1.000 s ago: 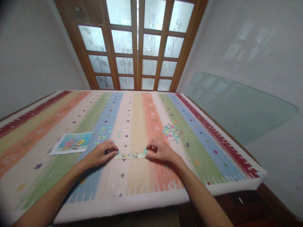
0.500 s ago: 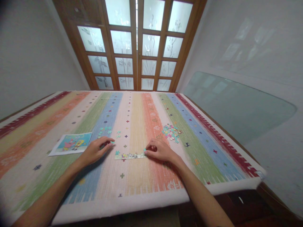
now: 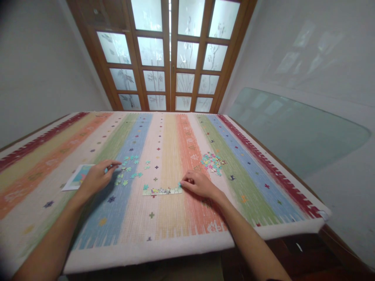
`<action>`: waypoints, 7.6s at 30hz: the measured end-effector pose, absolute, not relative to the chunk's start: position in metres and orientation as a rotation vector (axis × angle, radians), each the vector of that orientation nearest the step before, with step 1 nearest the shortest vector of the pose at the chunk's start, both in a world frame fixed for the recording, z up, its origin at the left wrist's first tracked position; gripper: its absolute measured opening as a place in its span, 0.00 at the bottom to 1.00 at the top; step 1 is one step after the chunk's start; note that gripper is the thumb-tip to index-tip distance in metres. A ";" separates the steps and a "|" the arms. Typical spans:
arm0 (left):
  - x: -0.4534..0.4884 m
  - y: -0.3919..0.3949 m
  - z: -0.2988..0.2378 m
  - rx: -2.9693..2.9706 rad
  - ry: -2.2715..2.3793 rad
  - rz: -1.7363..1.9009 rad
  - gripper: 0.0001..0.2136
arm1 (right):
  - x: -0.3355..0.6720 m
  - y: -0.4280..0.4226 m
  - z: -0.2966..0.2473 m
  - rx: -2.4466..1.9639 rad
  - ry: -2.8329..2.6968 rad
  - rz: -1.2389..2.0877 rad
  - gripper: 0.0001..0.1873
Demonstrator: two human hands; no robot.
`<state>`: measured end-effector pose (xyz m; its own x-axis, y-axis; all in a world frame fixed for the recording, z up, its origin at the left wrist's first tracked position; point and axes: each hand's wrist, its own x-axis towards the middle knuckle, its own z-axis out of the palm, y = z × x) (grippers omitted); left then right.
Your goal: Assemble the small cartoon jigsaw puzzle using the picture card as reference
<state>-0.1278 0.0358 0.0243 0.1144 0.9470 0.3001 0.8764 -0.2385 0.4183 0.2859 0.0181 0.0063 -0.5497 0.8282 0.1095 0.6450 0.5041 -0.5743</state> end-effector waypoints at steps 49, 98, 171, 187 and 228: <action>-0.133 0.069 0.006 2.389 1.861 0.568 0.16 | 0.288 0.037 0.009 -1.293 -2.080 1.130 0.17; -0.086 0.037 0.007 2.607 1.250 0.545 0.10 | 0.291 0.030 -0.005 -1.159 -2.542 0.204 0.20; -0.115 0.094 -0.008 2.222 1.830 0.825 0.18 | 0.290 0.033 -0.005 -1.123 -2.568 0.184 0.21; -0.083 0.059 0.016 1.798 1.202 0.992 0.19 | 0.289 0.030 -0.002 -1.147 -2.570 0.198 0.20; -0.056 0.033 0.012 1.907 1.235 0.642 0.14 | 0.289 0.030 -0.002 -1.162 -2.571 0.254 0.19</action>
<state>-0.0561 0.0334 0.0118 0.4053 0.9141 0.0077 0.5313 -0.2425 0.8117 0.2894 0.0296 -0.0015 -0.6244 0.7540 0.2040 0.6996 0.6560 -0.2832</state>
